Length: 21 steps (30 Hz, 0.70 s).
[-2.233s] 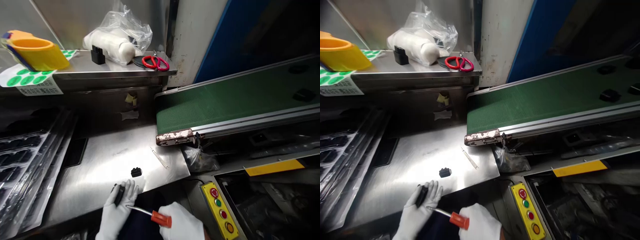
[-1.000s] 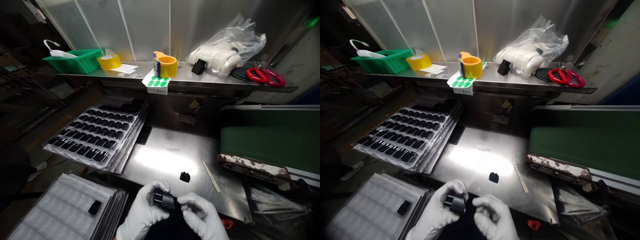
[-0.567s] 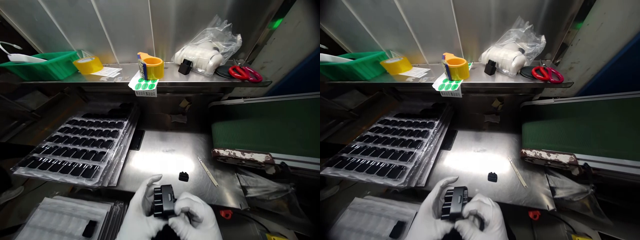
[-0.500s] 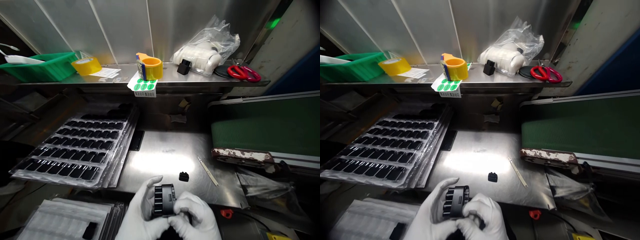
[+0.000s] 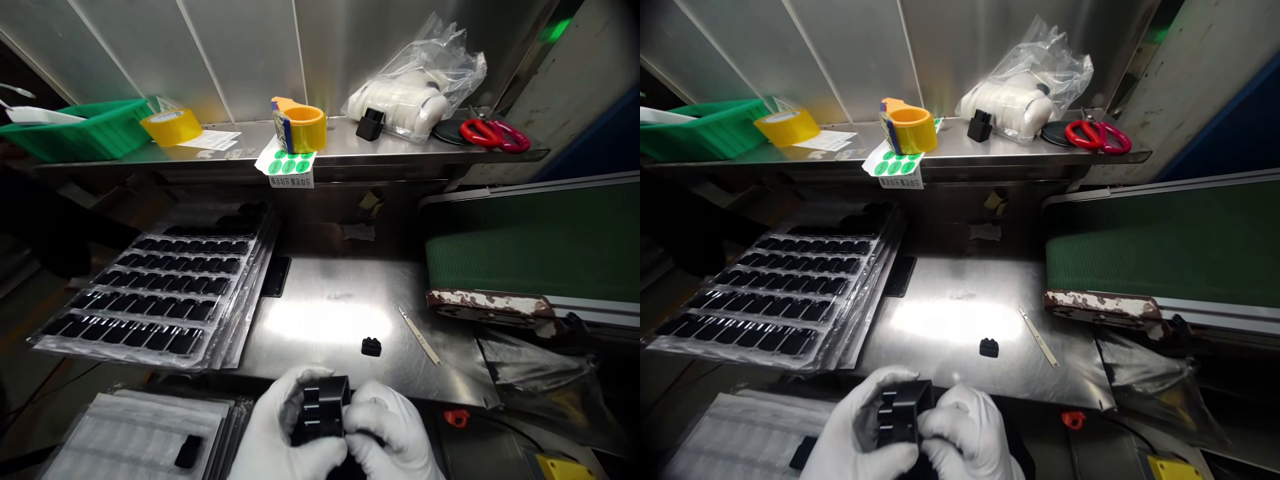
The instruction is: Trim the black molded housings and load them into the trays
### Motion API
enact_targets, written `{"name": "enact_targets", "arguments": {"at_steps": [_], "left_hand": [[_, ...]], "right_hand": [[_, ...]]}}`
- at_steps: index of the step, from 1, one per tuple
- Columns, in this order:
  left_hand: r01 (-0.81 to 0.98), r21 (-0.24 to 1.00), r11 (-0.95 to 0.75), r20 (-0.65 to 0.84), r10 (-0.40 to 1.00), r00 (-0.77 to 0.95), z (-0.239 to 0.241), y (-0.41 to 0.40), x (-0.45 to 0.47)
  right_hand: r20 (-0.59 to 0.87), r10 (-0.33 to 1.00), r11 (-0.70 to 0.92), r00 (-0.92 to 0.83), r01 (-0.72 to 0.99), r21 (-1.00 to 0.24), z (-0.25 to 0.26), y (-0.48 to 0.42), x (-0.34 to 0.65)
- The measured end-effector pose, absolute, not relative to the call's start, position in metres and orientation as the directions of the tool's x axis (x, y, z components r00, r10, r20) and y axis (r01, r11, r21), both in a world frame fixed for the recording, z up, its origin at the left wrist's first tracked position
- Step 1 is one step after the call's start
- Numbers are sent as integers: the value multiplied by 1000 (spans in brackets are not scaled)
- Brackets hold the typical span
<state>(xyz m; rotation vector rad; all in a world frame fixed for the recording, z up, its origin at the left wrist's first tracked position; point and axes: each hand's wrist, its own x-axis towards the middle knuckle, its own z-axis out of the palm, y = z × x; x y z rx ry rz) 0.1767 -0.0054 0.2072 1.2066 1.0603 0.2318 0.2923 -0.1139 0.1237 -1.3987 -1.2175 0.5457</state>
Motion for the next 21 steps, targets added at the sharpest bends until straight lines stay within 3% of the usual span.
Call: {"name": "enact_targets", "arguments": {"at_steps": [6,11,14,17,19,21], "left_hand": [[271,866,420,-496,650,576,201,-7,169],[196,967,165,-255,696,671,196,1,166],[175,985,7,-134,676,725,192,7,163],[173,961,-214,20,683,730,185,11,158],[203,926,-318,80,691,718,177,11,155],[240,934,-263,27,723,690,170,11,153]], "right_hand": [[232,900,164,370,206,-965,124,-116,289],[-44,865,26,500,-134,-991,147,-112,283],[-289,868,-68,404,-480,-874,162,-109,283],[-493,846,-172,204,-771,-613,162,-105,283],[-525,842,-205,123,-828,-522,156,-103,282],[-526,842,-241,125,-783,-573,151,-100,282]]}}
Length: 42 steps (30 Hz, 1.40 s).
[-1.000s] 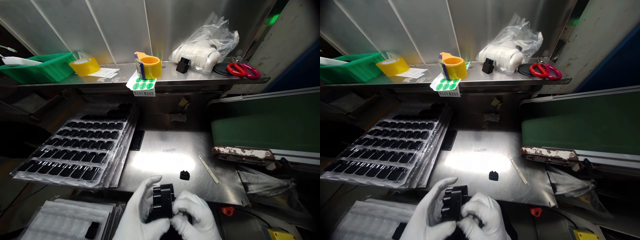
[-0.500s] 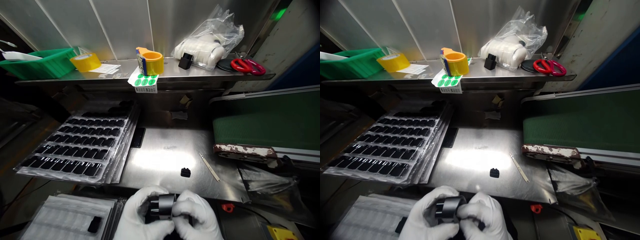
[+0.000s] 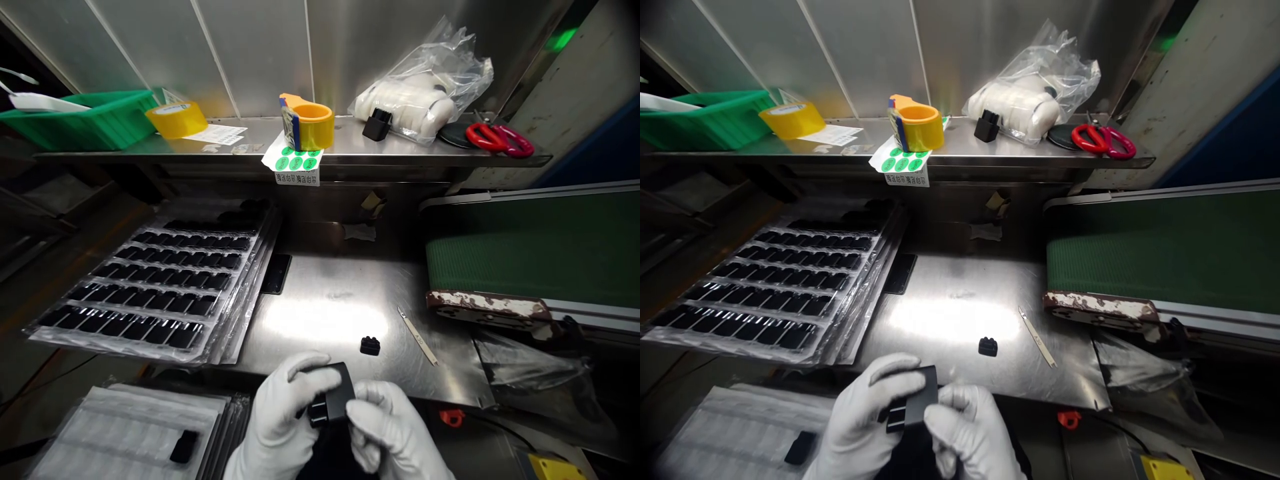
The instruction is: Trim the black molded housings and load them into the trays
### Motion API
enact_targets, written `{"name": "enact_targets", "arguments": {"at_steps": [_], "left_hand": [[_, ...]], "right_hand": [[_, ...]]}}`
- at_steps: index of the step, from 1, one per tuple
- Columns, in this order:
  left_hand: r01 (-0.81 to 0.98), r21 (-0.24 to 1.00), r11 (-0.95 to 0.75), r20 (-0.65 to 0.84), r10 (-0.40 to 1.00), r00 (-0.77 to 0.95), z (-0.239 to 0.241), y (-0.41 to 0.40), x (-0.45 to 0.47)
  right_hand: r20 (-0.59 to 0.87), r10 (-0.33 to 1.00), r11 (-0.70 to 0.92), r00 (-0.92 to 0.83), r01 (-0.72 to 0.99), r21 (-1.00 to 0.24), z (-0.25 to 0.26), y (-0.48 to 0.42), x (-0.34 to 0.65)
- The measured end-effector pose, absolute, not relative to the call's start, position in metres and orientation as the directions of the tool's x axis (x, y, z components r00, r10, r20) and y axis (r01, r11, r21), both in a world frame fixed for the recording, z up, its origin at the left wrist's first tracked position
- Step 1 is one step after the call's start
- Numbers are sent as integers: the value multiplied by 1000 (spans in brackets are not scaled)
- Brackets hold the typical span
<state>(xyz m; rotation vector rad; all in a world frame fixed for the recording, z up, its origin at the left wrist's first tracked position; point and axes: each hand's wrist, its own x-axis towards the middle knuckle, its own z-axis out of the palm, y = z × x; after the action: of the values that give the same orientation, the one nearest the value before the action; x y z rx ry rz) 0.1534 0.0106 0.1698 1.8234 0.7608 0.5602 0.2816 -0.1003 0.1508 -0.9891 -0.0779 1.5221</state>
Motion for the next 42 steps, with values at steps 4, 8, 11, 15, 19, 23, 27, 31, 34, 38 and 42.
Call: {"name": "enact_targets", "arguments": {"at_steps": [4,8,11,15,19,23,27,31,34,38,42], "left_hand": [[321,922,217,-380,672,636,163,8,156],[271,832,484,-524,529,667,174,8,161],[190,812,552,-509,509,694,181,11,163],[-31,611,791,-462,388,798,166,10,160],[-99,292,951,-378,210,902,143,-4,161],[-131,168,977,-334,181,925,139,-19,165],[-107,156,982,-349,157,924,140,-25,166],[-97,150,984,-242,132,961,138,-28,167],[-129,142,981,-198,156,968,139,-31,168],[-188,169,968,-244,225,943,143,-38,170],[-211,197,957,-281,262,923,145,-44,171]], "right_hand": [[-542,801,-312,255,-596,-740,153,-96,281],[-475,804,-296,357,-451,-842,158,-96,278],[-370,821,-301,435,-221,-928,149,-100,275],[64,886,-40,460,214,-976,137,-106,279],[244,885,100,396,351,-931,137,-107,285],[164,935,51,314,340,-939,142,-107,281],[128,930,13,346,316,-949,149,-108,278],[189,922,56,339,366,-929,157,-111,280],[169,930,33,325,384,-923,159,-113,279],[196,894,61,403,323,-944,156,-111,272],[222,869,101,441,282,-954,157,-109,271]]}}
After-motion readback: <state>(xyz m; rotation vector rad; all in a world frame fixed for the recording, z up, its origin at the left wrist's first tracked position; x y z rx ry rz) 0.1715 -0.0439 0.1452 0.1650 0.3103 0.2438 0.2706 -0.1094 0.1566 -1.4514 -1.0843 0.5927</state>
